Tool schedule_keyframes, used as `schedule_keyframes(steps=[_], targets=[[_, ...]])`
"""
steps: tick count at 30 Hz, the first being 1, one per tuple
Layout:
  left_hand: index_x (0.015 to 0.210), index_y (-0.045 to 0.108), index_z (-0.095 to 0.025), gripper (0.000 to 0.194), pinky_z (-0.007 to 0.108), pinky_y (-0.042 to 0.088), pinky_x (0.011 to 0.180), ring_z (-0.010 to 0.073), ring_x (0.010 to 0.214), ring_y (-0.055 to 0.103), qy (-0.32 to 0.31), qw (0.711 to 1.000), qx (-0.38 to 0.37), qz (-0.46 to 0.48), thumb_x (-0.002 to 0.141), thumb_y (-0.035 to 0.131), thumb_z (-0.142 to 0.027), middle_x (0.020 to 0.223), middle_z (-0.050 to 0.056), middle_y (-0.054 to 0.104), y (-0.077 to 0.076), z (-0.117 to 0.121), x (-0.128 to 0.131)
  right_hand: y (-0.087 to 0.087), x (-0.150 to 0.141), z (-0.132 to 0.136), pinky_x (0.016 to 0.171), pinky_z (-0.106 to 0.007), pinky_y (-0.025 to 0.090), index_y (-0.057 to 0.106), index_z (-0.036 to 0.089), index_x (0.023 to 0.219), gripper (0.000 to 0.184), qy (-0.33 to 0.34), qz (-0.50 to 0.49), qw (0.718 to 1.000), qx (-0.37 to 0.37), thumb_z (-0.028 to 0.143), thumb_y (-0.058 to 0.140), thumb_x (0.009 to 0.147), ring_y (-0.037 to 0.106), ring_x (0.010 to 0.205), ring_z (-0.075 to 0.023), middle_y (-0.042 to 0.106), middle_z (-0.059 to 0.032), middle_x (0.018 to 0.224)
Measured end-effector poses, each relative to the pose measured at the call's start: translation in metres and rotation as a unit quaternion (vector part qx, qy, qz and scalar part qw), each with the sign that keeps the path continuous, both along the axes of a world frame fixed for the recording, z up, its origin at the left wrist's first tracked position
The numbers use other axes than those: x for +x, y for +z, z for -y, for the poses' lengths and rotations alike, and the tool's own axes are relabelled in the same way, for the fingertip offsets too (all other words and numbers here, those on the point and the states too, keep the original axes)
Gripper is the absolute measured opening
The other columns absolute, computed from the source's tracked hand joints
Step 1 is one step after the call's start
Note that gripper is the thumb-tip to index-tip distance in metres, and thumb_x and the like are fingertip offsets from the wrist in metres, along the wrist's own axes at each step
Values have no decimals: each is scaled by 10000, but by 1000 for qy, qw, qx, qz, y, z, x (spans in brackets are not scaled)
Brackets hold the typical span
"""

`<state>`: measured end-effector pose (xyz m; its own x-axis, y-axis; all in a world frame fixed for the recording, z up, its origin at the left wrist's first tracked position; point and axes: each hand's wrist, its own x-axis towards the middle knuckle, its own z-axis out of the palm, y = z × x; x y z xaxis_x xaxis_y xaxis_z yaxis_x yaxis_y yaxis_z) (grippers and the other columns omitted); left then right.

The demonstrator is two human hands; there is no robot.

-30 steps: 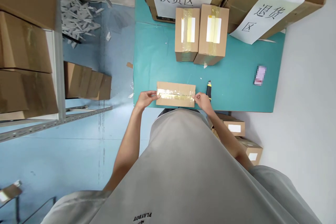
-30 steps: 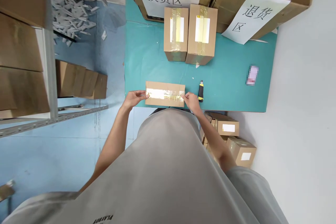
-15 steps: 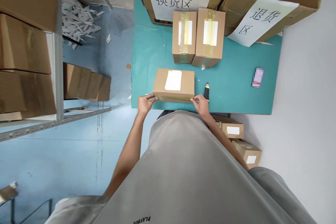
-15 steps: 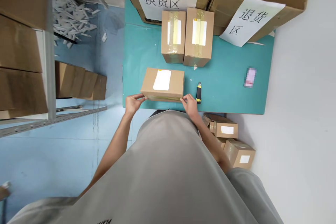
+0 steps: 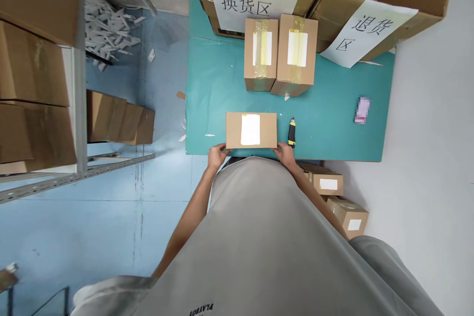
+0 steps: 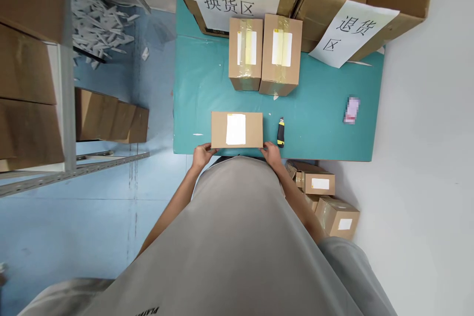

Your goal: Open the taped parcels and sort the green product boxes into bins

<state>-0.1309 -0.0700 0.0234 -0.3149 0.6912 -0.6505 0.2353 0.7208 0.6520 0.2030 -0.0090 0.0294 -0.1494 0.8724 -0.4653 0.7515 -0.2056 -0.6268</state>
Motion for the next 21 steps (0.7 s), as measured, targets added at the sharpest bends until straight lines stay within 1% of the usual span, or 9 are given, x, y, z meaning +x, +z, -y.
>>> schedule_keyframes(steps=[2,5,7,9,12,15,17,19,21], targets=[[983,867,-174,269,383,604,1039,319,1115,786,9,1000,17,4,757,840,-317,1075,86,875,8,-6,-3,9,-1,-6,928,-380,622,665,269,776,295,-15,-28,999,7,496,773,931,781,954,-281,818,-92,969],[1048,886,-157,339,375,607,1025,286,1056,771,27,997,74,-11,816,850,-400,1081,96,852,24,-22,-12,26,-4,-21,919,-381,633,743,254,882,306,-45,-67,996,39,544,717,975,803,936,-277,839,-111,1039],[1069,900,-160,366,364,602,1000,275,1015,760,21,993,109,-39,870,821,-457,1031,89,833,36,-36,-20,36,-8,-32,911,-382,636,769,252,919,340,-62,-65,994,64,577,698,988,805,924,-280,850,-111,1039],[1048,913,-178,375,352,590,968,277,1002,755,0,990,121,-71,915,789,-506,985,74,824,46,-49,-26,41,-13,-41,896,-380,628,766,254,886,364,-67,-48,994,74,587,673,1002,799,898,-282,850,-101,962],[940,911,-187,364,344,559,882,305,984,770,-14,991,79,-108,910,805,-534,933,57,837,55,-64,-31,38,-22,-52,852,-365,601,697,261,770,387,-77,-21,994,70,558,636,1010,772,822,-268,818,-78,826],[876,891,-182,385,332,512,785,310,917,772,-8,990,45,-130,891,818,-559,828,36,823,57,-82,-32,31,-30,-68,809,-339,571,615,274,692,396,-107,1,991,76,532,647,990,736,776,-250,791,-69,779],[869,880,-170,420,315,490,757,291,888,762,-16,987,44,-152,896,807,-583,751,29,791,57,-101,-32,26,-33,-87,796,-325,557,599,274,681,396,-111,18,990,89,519,657,987,718,775,-242,786,-67,779],[837,859,-157,435,305,482,756,276,877,753,-33,983,39,-178,897,808,-584,688,36,750,56,-126,-33,22,-35,-111,790,-315,548,592,266,669,411,-100,33,990,92,502,669,996,707,778,-235,767,-56,753],[767,823,-158,423,310,489,775,276,867,745,-48,979,31,-196,896,817,-560,652,49,716,54,-153,-34,18,-37,-138,769,-304,543,568,260,638,449,-96,36,992,78,489,689,1004,700,751,-226,699,-26,664]])
